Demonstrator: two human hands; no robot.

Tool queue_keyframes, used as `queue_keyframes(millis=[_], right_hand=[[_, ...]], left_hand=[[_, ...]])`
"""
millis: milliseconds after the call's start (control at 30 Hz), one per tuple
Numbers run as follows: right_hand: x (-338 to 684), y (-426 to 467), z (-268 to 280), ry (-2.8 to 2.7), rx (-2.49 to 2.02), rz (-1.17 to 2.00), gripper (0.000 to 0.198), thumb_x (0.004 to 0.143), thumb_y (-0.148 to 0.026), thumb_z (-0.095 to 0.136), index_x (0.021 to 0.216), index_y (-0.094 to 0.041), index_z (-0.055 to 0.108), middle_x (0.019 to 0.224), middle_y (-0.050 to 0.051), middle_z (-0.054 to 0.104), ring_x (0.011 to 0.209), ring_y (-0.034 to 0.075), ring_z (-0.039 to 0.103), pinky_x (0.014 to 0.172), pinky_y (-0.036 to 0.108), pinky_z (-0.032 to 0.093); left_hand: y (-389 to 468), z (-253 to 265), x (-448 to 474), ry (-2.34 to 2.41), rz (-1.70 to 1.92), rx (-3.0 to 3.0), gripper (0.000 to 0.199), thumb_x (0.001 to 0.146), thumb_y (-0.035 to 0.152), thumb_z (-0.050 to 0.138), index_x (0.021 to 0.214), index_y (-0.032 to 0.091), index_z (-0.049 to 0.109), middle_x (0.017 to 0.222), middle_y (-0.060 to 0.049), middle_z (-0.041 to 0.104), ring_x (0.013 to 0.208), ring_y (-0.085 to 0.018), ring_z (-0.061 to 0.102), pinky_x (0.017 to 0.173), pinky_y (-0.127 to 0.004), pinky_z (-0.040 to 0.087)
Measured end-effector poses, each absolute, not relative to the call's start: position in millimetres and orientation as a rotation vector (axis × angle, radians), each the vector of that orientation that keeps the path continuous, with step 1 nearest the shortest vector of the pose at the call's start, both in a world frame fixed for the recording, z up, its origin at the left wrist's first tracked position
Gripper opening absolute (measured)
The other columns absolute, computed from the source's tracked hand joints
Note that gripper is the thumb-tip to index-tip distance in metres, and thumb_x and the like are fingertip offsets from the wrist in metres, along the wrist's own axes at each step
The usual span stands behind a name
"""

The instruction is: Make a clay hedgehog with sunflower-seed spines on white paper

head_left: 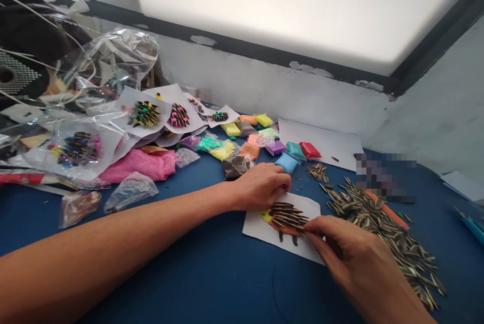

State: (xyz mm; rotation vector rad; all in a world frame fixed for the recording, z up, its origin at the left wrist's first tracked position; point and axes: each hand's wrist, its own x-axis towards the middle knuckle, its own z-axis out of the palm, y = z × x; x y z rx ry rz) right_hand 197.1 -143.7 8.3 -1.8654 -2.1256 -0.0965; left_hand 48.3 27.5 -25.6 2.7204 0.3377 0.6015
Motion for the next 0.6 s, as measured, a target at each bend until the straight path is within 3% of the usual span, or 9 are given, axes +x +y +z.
queue_keyframes(millis=[200,600], right_hand=[[190.7,-144.5,4.4,-2.221,-1.841,-0.343,0.028,0.096,-0.027,0.041,0.076,-0.026,0.061,0.065,0.000,0.062,0.057,0.015,0.062,0.050,0.025,0.042],[188.8,-148.3,-0.4,-2.359,-1.829,-0.590,0.023,0.092,-0.016,0.042,0.076,-0.025,0.055,0.065,0.000,0.058,0.057,0.014,0.057,0.050,0.025,0.035]], left_hand=[[27.1,-25.3,47.6,0.334,0.606,2.721,0.014,0.088,0.012,0.050,0.089,0.016,0.064,0.088,-0.005,0.061,0.083,-0.017,0.054,0.074,-0.030,0.041],[27.5,-25.7,48.0,0.326,0.613,2.717,0.015,0.088,0.012,0.050,0.089,0.016,0.064,0.088,-0.005,0.061,0.082,-0.017,0.055,0.075,-0.030,0.041]])
